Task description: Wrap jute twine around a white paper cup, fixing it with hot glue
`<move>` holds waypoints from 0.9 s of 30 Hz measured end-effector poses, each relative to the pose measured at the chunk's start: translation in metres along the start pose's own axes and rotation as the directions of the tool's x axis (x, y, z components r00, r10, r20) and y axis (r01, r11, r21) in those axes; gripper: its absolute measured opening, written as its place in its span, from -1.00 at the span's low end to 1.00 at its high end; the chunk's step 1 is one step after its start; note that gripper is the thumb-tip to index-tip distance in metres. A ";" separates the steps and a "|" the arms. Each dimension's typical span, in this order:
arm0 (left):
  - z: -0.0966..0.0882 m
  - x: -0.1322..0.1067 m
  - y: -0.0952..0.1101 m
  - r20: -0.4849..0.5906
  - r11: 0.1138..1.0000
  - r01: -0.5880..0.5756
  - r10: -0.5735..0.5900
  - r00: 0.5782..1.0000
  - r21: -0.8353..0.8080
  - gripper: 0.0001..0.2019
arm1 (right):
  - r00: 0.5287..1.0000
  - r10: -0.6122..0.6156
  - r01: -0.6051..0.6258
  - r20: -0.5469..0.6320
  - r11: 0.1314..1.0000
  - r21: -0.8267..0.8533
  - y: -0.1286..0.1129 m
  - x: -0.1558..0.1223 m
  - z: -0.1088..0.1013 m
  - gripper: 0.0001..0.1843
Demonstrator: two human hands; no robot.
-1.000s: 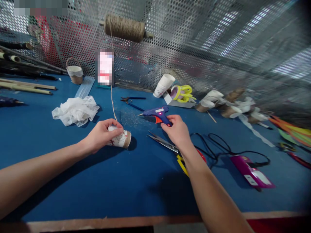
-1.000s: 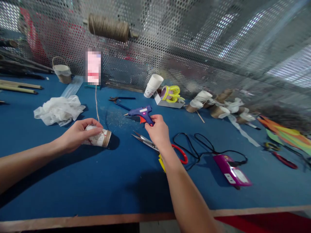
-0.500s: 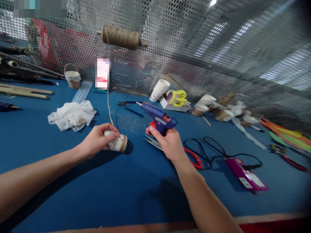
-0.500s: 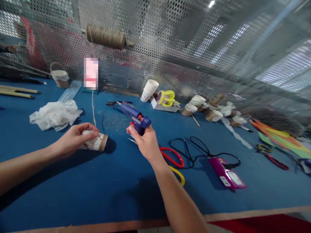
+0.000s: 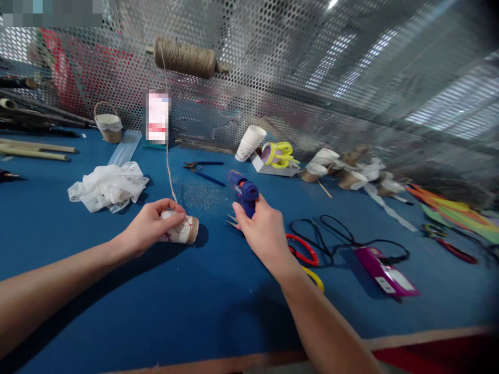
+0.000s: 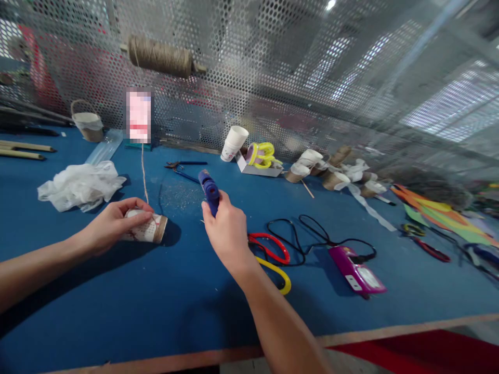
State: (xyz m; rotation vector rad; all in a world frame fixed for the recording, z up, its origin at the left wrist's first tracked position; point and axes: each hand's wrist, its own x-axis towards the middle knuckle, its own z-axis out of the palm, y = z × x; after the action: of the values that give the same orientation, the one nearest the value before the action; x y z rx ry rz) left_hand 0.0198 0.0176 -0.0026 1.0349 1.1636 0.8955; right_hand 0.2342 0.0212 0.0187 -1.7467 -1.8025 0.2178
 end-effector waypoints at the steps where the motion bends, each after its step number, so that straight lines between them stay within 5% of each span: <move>1: 0.000 0.000 0.000 -0.004 1.000 0.000 0.000 1.000 -0.003 -0.72 | 0.999 -0.021 0.019 -0.026 0.996 -0.084 0.000 0.000 0.000 -0.70; 5: 0.000 0.001 0.002 -0.013 0.999 -0.012 0.012 1.000 -0.029 -0.75 | 0.997 -0.052 0.037 -0.058 0.972 -0.231 -0.001 0.002 -0.001 -0.70; 11: 0.001 0.011 0.008 0.021 1.000 0.022 -0.022 1.000 -0.009 -0.62 | 0.998 -0.001 -0.005 0.063 0.995 0.097 0.000 0.003 -0.002 -0.59; 16: -0.008 0.025 0.008 0.020 0.937 -0.120 0.120 0.993 0.329 -0.49 | 0.996 -0.089 0.091 -0.016 0.974 0.209 0.014 0.015 0.005 -0.67; 22: -0.017 0.027 0.015 0.105 0.841 -0.183 0.151 0.983 0.509 -0.37 | 0.954 0.175 -0.282 0.243 0.796 0.536 0.031 0.039 0.008 -0.68; 27: -0.032 0.028 0.032 0.136 0.648 -0.221 0.180 0.974 0.729 -0.40 | 0.896 0.258 -0.412 0.362 0.787 0.460 0.041 0.056 0.006 -0.68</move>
State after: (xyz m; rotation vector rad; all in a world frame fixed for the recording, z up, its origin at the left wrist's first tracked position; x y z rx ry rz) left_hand -0.0076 0.0584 0.0175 1.8803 1.4272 0.5330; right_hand 0.2693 0.0805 0.0099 -1.6633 -1.3924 1.0621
